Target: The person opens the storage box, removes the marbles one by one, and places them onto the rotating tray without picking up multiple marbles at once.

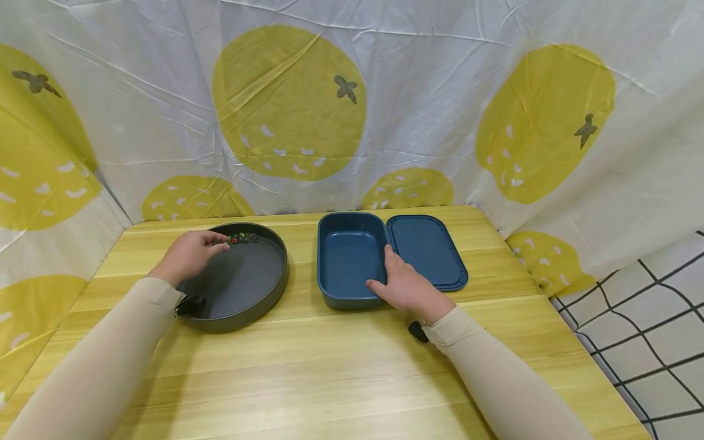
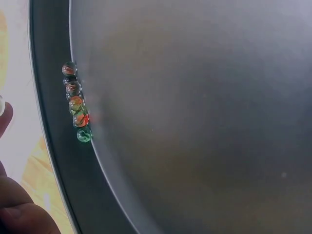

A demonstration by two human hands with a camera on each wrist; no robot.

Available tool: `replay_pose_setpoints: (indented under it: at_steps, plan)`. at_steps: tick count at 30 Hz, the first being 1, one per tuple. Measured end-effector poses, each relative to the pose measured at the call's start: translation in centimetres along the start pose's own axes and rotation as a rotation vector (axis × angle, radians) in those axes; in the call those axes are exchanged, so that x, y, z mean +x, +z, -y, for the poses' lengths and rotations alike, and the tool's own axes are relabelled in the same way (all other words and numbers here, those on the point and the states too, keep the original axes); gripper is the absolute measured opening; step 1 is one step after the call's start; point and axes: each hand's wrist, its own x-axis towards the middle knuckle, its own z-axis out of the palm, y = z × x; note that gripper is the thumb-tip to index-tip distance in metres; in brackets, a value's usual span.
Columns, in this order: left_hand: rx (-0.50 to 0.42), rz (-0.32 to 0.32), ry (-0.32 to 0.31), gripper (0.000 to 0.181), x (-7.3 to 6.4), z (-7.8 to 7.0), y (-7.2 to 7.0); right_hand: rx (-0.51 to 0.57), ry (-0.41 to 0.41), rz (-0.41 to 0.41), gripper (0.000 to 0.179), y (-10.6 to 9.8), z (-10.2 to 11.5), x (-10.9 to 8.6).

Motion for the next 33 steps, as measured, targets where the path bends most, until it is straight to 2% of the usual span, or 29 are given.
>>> replay_pose_setpoints:
  at_steps: [9, 15, 26, 33]
  plan:
    - [0.004, 0.003, 0.003, 0.038, 0.0, 0.2, 0.0, 0.004, -0.005, 0.001, 0.106, 0.0, 0.2, -0.1]
    - [-0.027, 0.009, 0.009, 0.044, -0.2, 0.0, -0.1, 0.007, -0.004, 0.001, 0.106, 0.0, 0.3, -0.1]
    - [-0.056, -0.010, 0.037, 0.040, -0.4, -0.9, -0.2, 0.005, -0.001, 0.005, 0.106, 0.0, 0.3, -0.1]
    - [-0.027, -0.007, 0.050, 0.043, -0.7, -2.0, -0.1, -0.009, -0.005, 0.001, 0.105, 0.0, 0.3, -0.1]
